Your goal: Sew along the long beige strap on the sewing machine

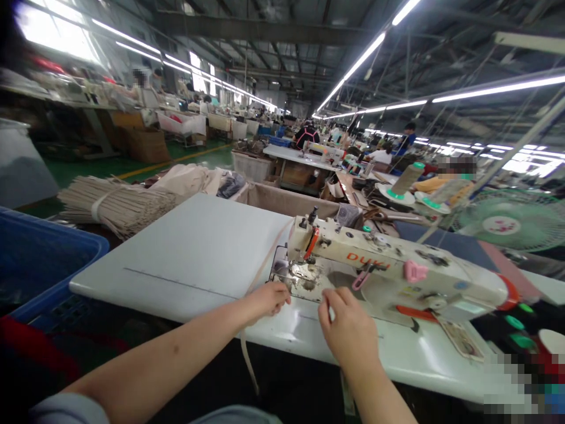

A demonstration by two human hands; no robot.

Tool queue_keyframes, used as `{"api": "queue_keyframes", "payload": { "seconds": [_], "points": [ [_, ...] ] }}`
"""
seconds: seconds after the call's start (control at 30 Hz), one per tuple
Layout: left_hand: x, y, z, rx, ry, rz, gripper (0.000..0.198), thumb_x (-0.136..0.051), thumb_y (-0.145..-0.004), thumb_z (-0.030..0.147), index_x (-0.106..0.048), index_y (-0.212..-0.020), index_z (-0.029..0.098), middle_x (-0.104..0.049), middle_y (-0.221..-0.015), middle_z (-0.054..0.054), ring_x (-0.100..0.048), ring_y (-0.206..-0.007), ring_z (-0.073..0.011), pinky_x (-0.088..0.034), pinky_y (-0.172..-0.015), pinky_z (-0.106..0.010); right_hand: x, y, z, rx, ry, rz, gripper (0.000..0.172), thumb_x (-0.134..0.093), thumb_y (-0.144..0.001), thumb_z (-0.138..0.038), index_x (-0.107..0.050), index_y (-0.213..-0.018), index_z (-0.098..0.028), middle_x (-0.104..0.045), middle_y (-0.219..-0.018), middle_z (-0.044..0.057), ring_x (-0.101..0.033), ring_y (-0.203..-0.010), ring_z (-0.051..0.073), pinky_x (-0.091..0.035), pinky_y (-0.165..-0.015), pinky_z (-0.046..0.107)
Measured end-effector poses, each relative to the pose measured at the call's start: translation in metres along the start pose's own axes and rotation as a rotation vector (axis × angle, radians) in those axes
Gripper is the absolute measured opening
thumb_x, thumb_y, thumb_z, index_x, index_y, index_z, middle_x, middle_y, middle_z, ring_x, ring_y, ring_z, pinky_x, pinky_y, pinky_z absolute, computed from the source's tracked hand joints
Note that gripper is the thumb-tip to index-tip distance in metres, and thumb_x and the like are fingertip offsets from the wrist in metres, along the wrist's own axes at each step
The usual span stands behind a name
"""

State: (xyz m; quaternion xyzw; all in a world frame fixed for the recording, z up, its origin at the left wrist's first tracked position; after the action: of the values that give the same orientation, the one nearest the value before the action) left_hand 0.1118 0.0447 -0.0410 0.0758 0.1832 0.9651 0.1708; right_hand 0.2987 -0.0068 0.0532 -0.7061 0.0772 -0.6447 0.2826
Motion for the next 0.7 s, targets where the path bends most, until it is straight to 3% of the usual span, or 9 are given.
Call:
{"api": "queue_keyframes", "payload": {
  "seconds": [0.13, 0.27, 0.4, 0.57, 0.63, 0.7],
  "points": [
    [-0.003, 0.030, -0.019, -0.131, 0.055, -0.067, 0.027, -0.063, -0.087, 0.040, -0.068, -0.083, 0.014, -0.065, -0.071, -0.002, -0.054, -0.061, -0.0110, -0.043, -0.060, -0.024, -0.003, 0.001, 0.054, -0.515, -0.422, 0.204, 0.029, -0.056, -0.087, -0.037, -0.071, -0.101, -0.017, -0.068, -0.104, 0.014, -0.063, -0.088, 0.028, -0.047, -0.085, 0.044],
    [0.001, 0.061, -0.045, -0.149, 0.124, -0.151, 0.049, -0.069, -0.081, 0.060, -0.072, -0.090, 0.013, -0.071, -0.077, -0.007, -0.062, -0.066, -0.0148, -0.049, -0.065, -0.028, -0.025, -0.006, 0.075, -0.648, -0.681, 0.233, 0.040, -0.065, -0.080, -0.053, -0.066, -0.096, -0.017, -0.071, -0.094, 0.012, -0.064, -0.091, 0.029, -0.053, -0.083, 0.044],
    [0.008, 0.090, -0.067, -0.087, 0.119, -0.190, 0.050, -0.070, -0.081, 0.061, -0.074, -0.090, 0.012, -0.073, -0.076, -0.008, -0.064, -0.065, -0.0153, -0.051, -0.065, -0.029, -0.045, -0.017, 0.077, -0.703, -0.943, 0.299, 0.052, -0.060, -0.081, -0.069, -0.063, -0.094, -0.018, -0.069, -0.086, 0.006, -0.064, -0.079, 0.021, -0.055, -0.077, 0.037],
    [0.029, 0.120, -0.090, -0.006, 0.064, -0.238, 0.044, -0.071, -0.082, 0.056, -0.074, -0.086, 0.012, -0.073, -0.073, -0.007, -0.065, -0.063, -0.0155, -0.052, -0.063, -0.028, -0.052, -0.006, 0.069, -0.830, -1.142, 0.399, 0.052, -0.071, -0.073, -0.069, -0.063, -0.091, -0.020, -0.060, -0.079, -0.002, -0.056, -0.070, 0.015, -0.051, -0.075, 0.033],
    [0.040, 0.131, -0.098, 0.008, 0.043, -0.251, 0.042, -0.070, -0.083, 0.053, -0.075, -0.088, 0.012, -0.074, -0.074, -0.008, -0.066, -0.064, -0.0157, -0.053, -0.064, -0.028, -0.057, 0.012, 0.052, -0.893, -1.227, 0.339, 0.051, -0.077, -0.068, -0.066, -0.062, -0.083, -0.020, -0.058, -0.073, -0.002, -0.058, -0.071, 0.017, -0.050, -0.071, 0.033],
    [0.050, 0.141, -0.104, 0.014, 0.029, -0.256, 0.039, -0.069, -0.085, 0.050, -0.075, -0.090, 0.012, -0.075, -0.076, -0.008, -0.067, -0.065, -0.0156, -0.053, -0.065, -0.027, -0.061, 0.034, 0.022, -0.939, -1.335, 0.194, 0.050, -0.082, -0.064, -0.063, -0.063, -0.078, -0.020, -0.060, -0.070, 0.000, -0.061, -0.072, 0.019, -0.049, -0.066, 0.032]
  ]
}}
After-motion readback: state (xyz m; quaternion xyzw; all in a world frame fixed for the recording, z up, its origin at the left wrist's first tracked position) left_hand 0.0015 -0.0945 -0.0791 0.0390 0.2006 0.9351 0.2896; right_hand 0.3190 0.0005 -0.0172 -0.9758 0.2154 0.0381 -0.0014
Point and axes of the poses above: each hand's wrist, its own y-axis away from the middle knuckle, its own x-axis out of the back of the hand, z = x × y, the point moved 3 cm from there along -y, towards the middle knuckle
